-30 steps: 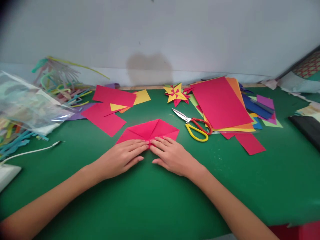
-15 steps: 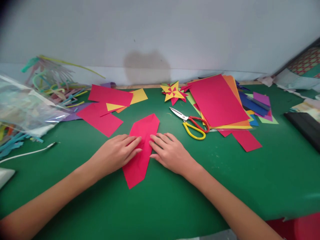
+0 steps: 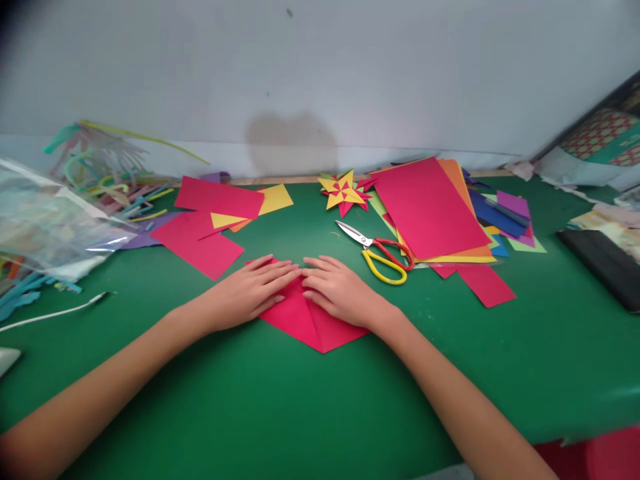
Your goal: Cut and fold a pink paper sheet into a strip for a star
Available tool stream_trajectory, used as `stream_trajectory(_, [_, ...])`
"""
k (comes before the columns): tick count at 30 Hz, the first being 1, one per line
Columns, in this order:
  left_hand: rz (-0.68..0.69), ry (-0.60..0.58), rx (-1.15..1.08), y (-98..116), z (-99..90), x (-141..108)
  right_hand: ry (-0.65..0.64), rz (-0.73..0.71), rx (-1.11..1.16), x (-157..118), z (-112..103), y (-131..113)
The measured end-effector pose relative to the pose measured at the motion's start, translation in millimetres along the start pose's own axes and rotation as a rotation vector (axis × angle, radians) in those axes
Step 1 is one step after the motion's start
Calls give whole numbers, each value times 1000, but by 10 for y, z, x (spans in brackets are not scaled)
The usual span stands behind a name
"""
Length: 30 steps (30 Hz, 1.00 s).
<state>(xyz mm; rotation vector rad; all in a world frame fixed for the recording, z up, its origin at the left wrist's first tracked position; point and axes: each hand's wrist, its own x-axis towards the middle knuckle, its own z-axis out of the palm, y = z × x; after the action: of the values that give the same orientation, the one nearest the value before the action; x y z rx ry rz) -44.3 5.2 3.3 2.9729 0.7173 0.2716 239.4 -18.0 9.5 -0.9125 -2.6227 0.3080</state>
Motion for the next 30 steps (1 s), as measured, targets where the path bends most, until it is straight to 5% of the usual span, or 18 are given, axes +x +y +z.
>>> stream_trajectory(10, [-243, 8, 108, 199, -41, -23, -62, 162, -191, -128, -20, -179])
stream_trajectory(20, [-363, 26, 101, 94, -38, -230, -73, 201, -162, -289, -21, -38])
stream_trajectory(27, [-346, 139, 146, 210, -213, -144, -75, 223, -68, -364, -12, 56])
stream_trajectory(30, [-223, 218, 83, 336, -303, -28, -71, 214, -69, -325, 17, 71])
